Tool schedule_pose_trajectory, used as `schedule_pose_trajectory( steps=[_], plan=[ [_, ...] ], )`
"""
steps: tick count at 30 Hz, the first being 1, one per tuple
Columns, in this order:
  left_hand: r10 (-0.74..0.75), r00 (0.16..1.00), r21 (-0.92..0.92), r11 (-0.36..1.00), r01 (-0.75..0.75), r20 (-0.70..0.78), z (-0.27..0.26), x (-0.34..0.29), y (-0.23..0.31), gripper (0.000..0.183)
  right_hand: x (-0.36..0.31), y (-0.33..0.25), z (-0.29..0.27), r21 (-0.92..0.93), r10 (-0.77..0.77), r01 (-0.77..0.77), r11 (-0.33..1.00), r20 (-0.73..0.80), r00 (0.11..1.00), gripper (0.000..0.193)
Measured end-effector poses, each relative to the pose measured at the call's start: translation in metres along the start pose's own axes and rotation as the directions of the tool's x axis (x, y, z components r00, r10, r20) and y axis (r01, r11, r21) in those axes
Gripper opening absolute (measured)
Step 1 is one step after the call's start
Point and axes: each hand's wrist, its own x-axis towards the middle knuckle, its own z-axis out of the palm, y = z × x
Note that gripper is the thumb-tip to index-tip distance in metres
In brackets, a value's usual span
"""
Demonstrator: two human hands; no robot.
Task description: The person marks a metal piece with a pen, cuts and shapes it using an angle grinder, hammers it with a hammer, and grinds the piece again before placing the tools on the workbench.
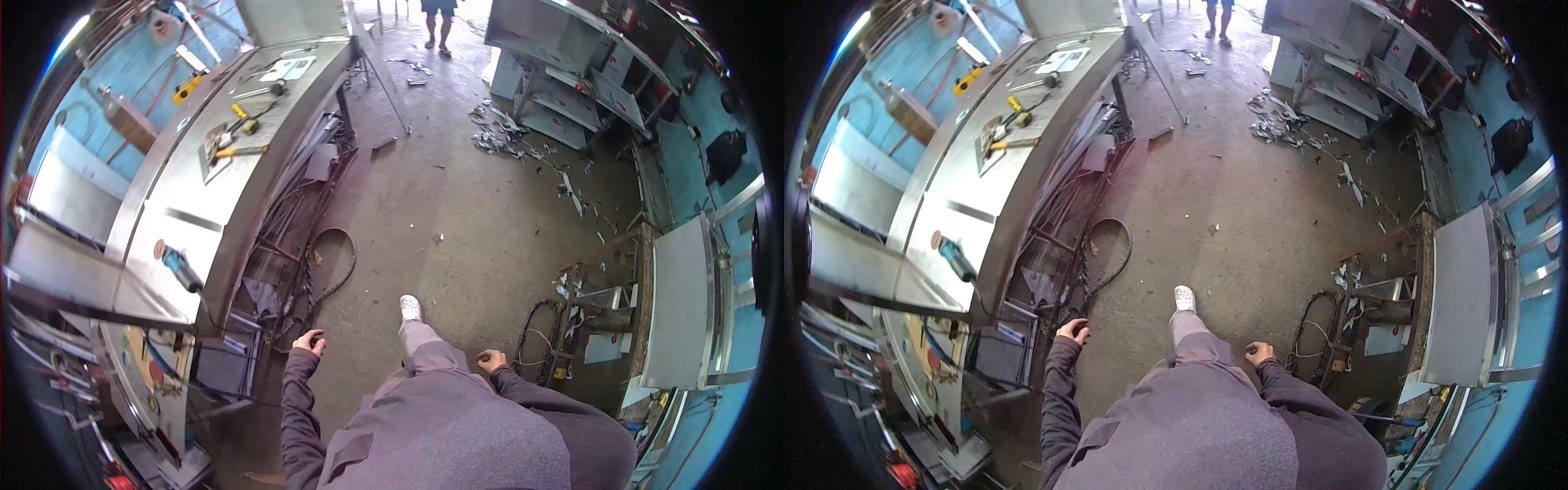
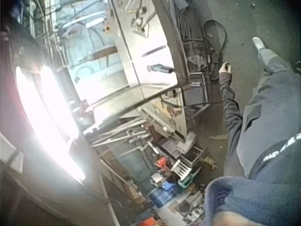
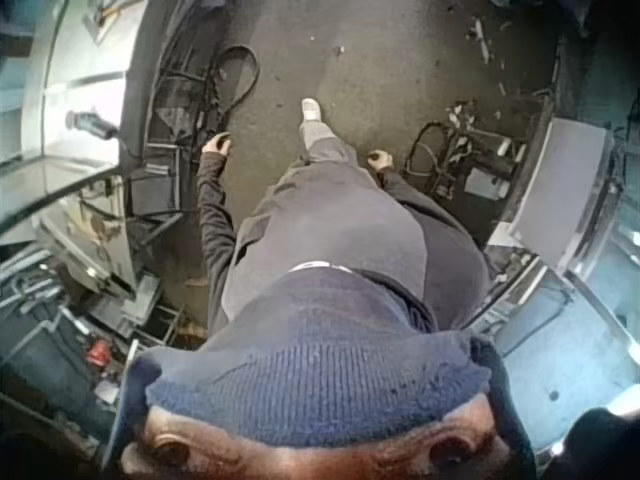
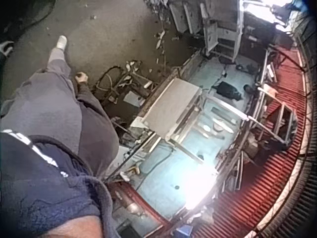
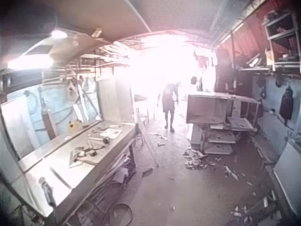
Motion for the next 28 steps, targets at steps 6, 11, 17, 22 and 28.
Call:
schedule_pose_trajectory(
  steps=[6, 11, 17, 22, 28],
  plan=[
    [-0.193, 0.969, -0.001, 0.981, 0.195, -0.152, 0.013, 0.050, -0.180, 0.027, 0.099, -0.020, 0.003, -0.060, -0.192, 0.183, 0.981, -0.218, 0.957, 0.023],
    [-0.413, 0.904, 0.004, 0.910, 0.415, 0.114, 0.045, 0.018, -0.157, 0.023, 0.174, -0.087, -0.053, 0.024, -0.136, 0.158, 0.987, -0.384, 0.913, 0.026],
    [-0.269, 0.950, 0.205, 0.950, 0.234, 0.161, 0.120, 0.032, -0.234, 0.023, 0.226, -0.160, -0.111, 0.127, -0.038, 0.061, 0.990, -0.177, 0.983, 0.024],
    [-0.001, 0.993, 0.036, 0.999, -0.003, 0.120, 0.144, 0.107, -0.208, 0.026, 0.266, -0.175, -0.113, -0.014, -0.071, 0.070, 0.997, -0.097, 0.993, 0.020],
    [-0.346, 0.931, 0.013, 0.938, 0.347, 0.113, 0.102, 0.229, -0.088, 0.034, 0.346, -0.238, -0.128, -0.214, -0.105, 0.096, 0.972, -0.028, 0.994, 0.011]
  ],
)
